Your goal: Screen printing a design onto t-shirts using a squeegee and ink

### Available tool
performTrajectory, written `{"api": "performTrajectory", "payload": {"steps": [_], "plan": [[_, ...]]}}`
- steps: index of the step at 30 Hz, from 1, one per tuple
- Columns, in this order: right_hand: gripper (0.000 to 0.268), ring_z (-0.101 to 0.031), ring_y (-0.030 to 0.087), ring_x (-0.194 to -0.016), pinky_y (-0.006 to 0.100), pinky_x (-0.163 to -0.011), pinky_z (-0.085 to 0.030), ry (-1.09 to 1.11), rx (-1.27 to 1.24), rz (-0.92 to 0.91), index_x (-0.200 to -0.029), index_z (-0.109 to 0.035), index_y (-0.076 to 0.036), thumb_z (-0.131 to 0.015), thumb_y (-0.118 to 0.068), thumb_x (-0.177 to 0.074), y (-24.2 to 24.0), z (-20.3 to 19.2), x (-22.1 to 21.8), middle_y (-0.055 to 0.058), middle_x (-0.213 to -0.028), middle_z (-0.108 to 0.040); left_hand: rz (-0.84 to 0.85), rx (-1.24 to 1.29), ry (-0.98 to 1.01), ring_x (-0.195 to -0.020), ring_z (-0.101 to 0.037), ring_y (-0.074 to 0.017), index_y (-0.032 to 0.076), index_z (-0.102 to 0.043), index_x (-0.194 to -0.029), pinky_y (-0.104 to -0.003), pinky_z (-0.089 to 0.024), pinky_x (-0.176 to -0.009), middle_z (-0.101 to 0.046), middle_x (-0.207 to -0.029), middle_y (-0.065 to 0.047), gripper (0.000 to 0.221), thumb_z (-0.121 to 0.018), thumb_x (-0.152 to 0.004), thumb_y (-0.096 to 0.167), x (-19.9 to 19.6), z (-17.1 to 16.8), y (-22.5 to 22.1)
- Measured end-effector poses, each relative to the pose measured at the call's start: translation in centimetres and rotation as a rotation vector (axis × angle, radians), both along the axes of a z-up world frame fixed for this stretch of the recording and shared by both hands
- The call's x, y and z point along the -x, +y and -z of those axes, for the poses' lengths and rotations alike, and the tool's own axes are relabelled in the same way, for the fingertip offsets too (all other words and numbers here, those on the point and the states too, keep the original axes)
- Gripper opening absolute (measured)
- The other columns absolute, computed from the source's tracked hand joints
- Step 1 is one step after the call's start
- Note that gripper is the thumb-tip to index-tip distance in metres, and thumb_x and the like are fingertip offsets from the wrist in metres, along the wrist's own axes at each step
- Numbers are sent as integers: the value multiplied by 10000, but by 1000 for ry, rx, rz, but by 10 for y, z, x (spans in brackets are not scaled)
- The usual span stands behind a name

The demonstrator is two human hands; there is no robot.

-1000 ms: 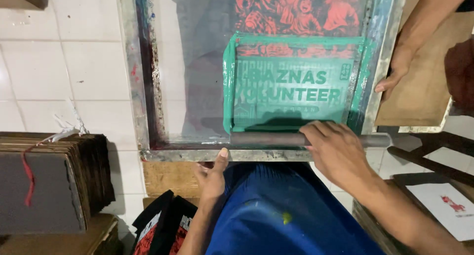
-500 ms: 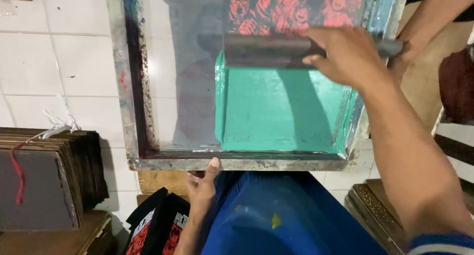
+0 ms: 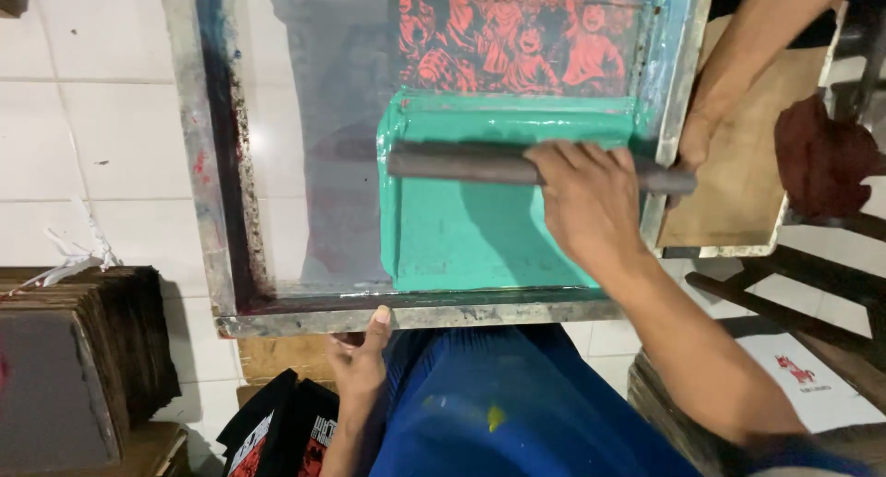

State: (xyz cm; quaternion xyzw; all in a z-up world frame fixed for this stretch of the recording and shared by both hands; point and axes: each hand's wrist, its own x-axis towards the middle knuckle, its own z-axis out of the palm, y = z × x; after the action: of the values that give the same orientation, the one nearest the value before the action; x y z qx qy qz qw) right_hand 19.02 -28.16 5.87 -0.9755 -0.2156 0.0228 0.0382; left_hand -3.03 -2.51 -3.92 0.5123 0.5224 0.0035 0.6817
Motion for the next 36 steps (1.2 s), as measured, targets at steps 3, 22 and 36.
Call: {"api": "performTrajectory", "payload": {"steps": [3,22,36], "plan": [[477,-672,287,-994,413,-854,-377,-44,-29,-62,-1216,-715,-186,-679,-27,-769,-9,7,-51,-10,-1170,-750,79,-4,66,-931,-683,-205,-59,-686,-1043,-413,-671,-813,-685,-1014,-119,288,-807,-820,77,-4,-4,5],[268,-719,338,-890,469,-757,-487,275,-131,-27,-1047,-709,-223,-685,-147,-791,-18,9,56,26,-946,-738,83,-109,-33,-821,-624,-161,18,-668,-1193,-335,-631,-699,-698,-970,-105,429,-851,-806,-1,-2,-6,-3],[342,-703,207,-962,359,-819,-423,-114,-38,-57,-1123,-732,-259,-732,-154,-797,-12,16,28,-79,-1051,-698,74,-116,-92,-914,-651,-135,59,-651,-1251,-316,-620,-794,-712,-1051,-66,497,-826,-799,-48,9,12,-1]]}}
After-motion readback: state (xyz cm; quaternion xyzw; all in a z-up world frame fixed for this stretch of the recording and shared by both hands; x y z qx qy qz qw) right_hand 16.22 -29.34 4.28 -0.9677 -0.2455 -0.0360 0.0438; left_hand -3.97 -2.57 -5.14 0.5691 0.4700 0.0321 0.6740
